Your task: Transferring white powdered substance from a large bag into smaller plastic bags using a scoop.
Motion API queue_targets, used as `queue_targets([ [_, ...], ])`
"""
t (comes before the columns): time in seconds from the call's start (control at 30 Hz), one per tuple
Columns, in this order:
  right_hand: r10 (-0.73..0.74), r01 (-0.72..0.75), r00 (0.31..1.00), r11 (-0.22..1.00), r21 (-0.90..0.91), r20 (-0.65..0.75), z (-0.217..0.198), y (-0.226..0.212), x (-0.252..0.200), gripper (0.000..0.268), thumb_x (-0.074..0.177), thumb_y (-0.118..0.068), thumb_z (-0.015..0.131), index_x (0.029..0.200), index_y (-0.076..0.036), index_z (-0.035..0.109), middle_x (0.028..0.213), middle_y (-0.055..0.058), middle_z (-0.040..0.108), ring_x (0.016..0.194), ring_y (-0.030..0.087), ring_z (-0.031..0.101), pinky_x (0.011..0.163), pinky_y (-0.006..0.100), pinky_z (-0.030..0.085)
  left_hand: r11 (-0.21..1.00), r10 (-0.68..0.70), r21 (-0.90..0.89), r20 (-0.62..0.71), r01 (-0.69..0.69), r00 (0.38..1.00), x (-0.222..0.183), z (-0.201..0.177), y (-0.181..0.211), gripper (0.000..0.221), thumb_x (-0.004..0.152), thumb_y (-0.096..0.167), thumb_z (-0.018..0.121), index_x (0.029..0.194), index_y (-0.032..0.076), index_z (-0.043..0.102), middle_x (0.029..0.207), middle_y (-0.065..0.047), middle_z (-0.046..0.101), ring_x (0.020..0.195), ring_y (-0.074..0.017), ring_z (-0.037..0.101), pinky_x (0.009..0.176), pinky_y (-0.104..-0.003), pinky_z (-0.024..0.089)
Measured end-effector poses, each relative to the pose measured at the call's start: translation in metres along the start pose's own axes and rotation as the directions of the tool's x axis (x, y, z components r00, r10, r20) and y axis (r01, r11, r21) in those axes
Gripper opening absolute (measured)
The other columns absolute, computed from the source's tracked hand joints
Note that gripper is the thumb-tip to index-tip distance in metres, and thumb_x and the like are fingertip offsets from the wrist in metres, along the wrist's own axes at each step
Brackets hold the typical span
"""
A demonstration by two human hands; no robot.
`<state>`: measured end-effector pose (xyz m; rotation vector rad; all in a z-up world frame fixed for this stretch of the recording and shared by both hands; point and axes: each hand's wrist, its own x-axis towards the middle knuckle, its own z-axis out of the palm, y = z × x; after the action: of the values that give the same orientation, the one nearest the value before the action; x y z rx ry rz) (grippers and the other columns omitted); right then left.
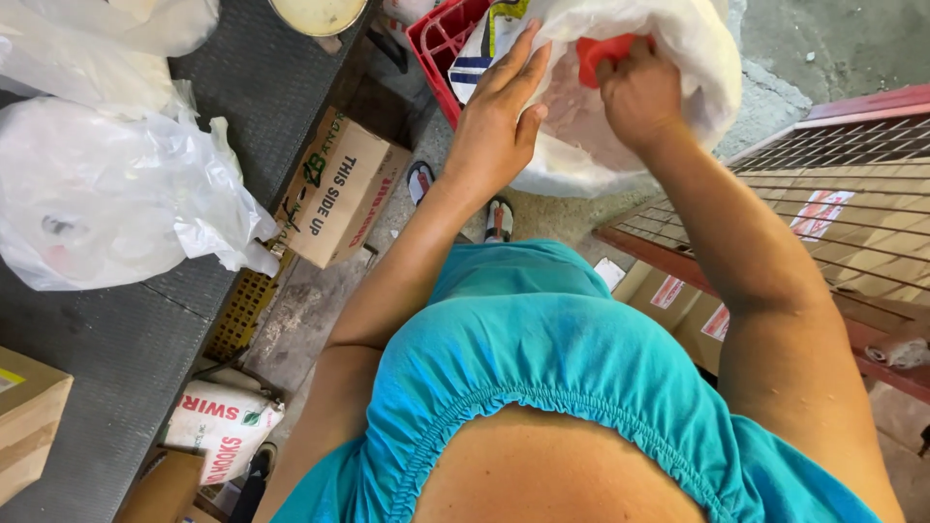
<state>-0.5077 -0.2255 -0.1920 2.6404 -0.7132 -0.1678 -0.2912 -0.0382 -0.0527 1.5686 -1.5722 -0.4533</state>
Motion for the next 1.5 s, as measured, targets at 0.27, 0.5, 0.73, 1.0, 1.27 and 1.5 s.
queue_targets([
  [0.27, -0.279, 0.344, 0.92, 0.912, -0.223, 0.276, -0.055, -0.032, 0.021, 0.017, 0.093, -0.028, 0.063, 0.102, -0.017, 0.074, 0.073, -0.002, 0.075, 0.091, 0.017, 0.066, 0.094, 0.037, 0.04, 1.0, -0.022, -0.008, 0.007, 0.022, 1.0, -0.004, 0.002, -0.002, 0.065, 0.101, 0.004, 0.069, 0.159, 0.005, 0.042, 0.171, -0.006, 0.028, 0.153, -0.0319, 0.045, 0.127, -0.04, 0.042],
  [0.5, -0.25, 0.238, 0.938, 0.968, 0.079, 0.239, -0.059, -0.034, -0.028, 0.024, 0.085, -0.038, 0.064, 0.093, -0.018, 0.074, 0.078, 0.003, 0.074, 0.084, 0.023, 0.069, 0.098, 0.049, 0.037, 0.999, -0.018, -0.034, 0.008, 0.018, 1.0, -0.015, -0.004, -0.007, 0.061, 0.105, 0.005, 0.07, 0.16, 0.008, 0.043, 0.169, -0.004, 0.032, 0.153, -0.0303, 0.045, 0.126, -0.037, 0.043],
  [0.73, 0.07, -0.042, 0.992, 0.964, 0.262, -0.101, -0.035, -0.007, -0.055, 0.01, 0.089, -0.017, 0.063, 0.089, -0.013, 0.072, 0.071, 0.006, 0.068, 0.089, 0.025, 0.065, 0.091, 0.044, 0.041, 1.0, 0.027, 0.009, 0.013, -0.027, 1.0, -0.01, 0.001, -0.003, 0.069, 0.103, 0.006, 0.071, 0.163, 0.009, 0.038, 0.173, -0.005, 0.028, 0.155, -0.0321, 0.044, 0.128, -0.038, 0.043],
  [1.0, 0.014, 0.007, 0.995, 0.98, 0.201, -0.1, -0.023, -0.016, -0.028, 0.011, 0.091, -0.017, 0.063, 0.092, -0.014, 0.073, 0.068, 0.005, 0.067, 0.084, 0.02, 0.063, 0.096, 0.041, 0.04, 0.999, -0.016, 0.028, 0.017, 0.016, 1.0, -0.014, 0.004, 0.002, 0.068, 0.103, 0.005, 0.072, 0.162, 0.009, 0.039, 0.172, -0.008, 0.031, 0.154, -0.033, 0.045, 0.127, -0.039, 0.043],
  [1.27, -0.085, 0.123, 0.987, 0.947, 0.296, -0.137, -0.032, -0.021, -0.035, 0.015, 0.085, -0.018, 0.07, 0.1, -0.017, 0.075, 0.069, 0.002, 0.069, 0.087, 0.019, 0.065, 0.1, 0.042, 0.042, 0.998, -0.069, -0.016, -0.029, 0.069, 0.997, -0.017, 0.005, 0.005, 0.063, 0.102, 0.004, 0.072, 0.159, 0.008, 0.044, 0.169, -0.01, 0.038, 0.152, -0.0329, 0.048, 0.126, -0.038, 0.045],
  [1.5, -0.01, 0.034, 0.999, 0.866, 0.498, -0.051, -0.046, -0.026, -0.041, 0.031, 0.08, -0.041, 0.086, 0.096, -0.017, 0.074, 0.076, 0.007, 0.069, 0.078, 0.025, 0.067, 0.084, 0.043, 0.042, 0.999, -0.051, 0.0, -0.045, 0.051, 0.998, -0.013, 0.009, 0.005, 0.064, 0.101, 0.003, 0.071, 0.159, 0.009, 0.044, 0.167, -0.011, 0.04, 0.151, -0.0328, 0.049, 0.125, -0.038, 0.046],
])
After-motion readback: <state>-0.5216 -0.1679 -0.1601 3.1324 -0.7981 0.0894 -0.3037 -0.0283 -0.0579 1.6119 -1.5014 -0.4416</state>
